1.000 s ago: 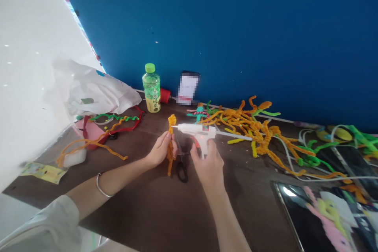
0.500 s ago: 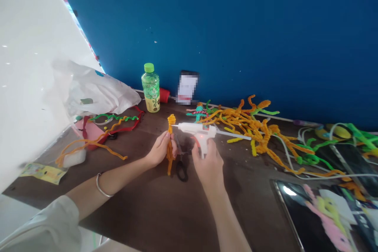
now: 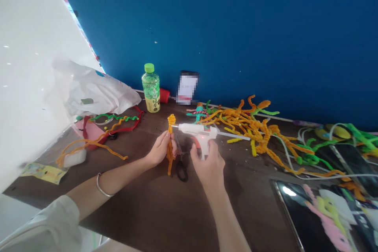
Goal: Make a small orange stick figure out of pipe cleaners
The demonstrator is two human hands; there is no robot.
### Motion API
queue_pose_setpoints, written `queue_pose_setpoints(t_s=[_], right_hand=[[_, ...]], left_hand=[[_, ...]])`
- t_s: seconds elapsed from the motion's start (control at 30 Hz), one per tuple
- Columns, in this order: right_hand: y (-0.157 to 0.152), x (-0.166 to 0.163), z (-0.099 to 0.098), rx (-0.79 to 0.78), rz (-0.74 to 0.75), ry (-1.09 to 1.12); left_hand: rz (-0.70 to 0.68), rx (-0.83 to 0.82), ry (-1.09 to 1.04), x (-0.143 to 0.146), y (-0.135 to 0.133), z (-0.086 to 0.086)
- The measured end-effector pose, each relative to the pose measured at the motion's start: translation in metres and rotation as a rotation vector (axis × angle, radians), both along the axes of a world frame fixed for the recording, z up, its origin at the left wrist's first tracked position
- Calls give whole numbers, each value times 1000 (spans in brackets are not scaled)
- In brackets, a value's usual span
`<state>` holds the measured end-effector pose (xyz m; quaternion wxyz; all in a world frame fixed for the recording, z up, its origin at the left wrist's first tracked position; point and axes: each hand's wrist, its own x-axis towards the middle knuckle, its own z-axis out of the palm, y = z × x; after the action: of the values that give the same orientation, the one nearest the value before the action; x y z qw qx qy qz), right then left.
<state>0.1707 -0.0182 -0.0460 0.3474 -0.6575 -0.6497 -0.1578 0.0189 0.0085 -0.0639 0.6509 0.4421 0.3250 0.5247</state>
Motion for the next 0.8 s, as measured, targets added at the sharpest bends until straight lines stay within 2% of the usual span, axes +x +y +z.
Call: queue_pose_setpoints(t_s=[0.4,0.8], right_hand=[[1,1,-5,-16,18,-29],[-6,-2,0,18,39,-121]], left_hand=[[10,4,-9,1,-1,3],[12,-6,-26,1,0,2]])
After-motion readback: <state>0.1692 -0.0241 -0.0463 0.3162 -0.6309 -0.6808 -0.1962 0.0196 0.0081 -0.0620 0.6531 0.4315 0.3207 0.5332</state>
